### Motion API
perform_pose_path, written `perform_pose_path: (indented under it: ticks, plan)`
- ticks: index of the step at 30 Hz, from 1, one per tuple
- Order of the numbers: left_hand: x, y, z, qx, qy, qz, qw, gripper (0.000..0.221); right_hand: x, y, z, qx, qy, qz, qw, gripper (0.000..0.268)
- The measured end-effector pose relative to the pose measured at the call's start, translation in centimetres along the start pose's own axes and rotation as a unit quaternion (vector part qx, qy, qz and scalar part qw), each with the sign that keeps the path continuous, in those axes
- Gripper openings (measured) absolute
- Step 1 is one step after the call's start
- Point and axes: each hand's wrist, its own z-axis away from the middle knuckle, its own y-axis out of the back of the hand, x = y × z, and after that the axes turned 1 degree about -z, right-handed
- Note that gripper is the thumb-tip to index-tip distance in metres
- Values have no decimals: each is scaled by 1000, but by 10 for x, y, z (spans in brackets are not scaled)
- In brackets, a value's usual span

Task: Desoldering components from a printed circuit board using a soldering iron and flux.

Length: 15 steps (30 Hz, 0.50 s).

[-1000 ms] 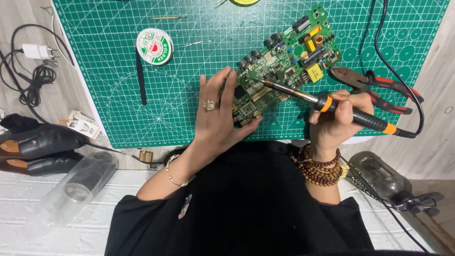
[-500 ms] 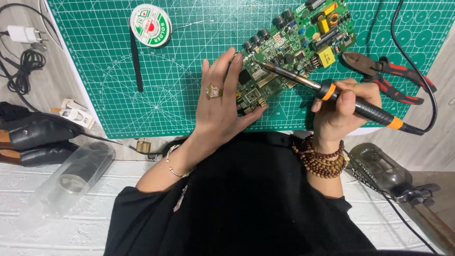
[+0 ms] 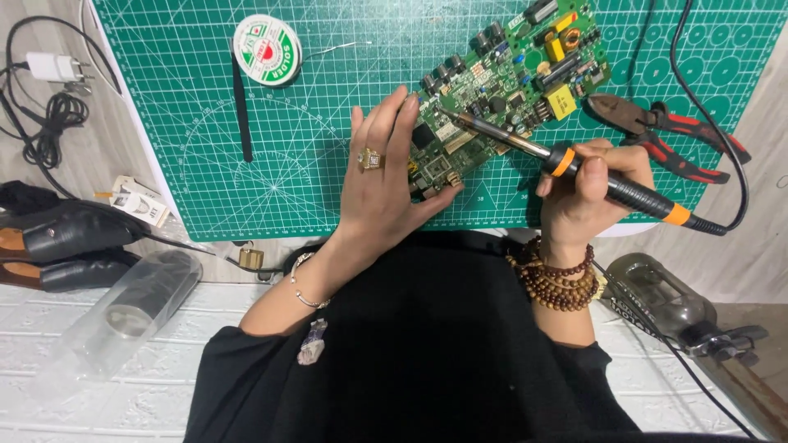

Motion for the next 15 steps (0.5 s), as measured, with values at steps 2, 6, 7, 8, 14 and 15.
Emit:
perform_pose_path:
  ticks: [2, 6, 7, 8, 14, 15]
  plan:
    - [1, 1, 0, 5, 4, 5, 1000, 115, 1, 0, 1, 9, 2, -3, 1000, 26]
    - [-2, -1, 0, -1, -3, 4, 1000, 115, 2, 0, 0, 14, -2, 1, 1000, 31]
    - [-3, -3, 1, -2, -3, 5, 1000, 117, 2, 0, 0, 5, 0, -1, 1000, 29]
    - [-4, -4, 2, -5, -1, 7, 1000, 118, 1, -1, 0, -5, 1, -3, 1000, 28]
    - [-3, -1, 0, -12, 5, 7, 1000, 116, 3, 1, 0, -6, 4, 1, 1000, 29]
    - [-2, 0, 2, -15, 6, 7, 1000, 116, 2, 2, 3, -4, 1, 1, 1000, 29]
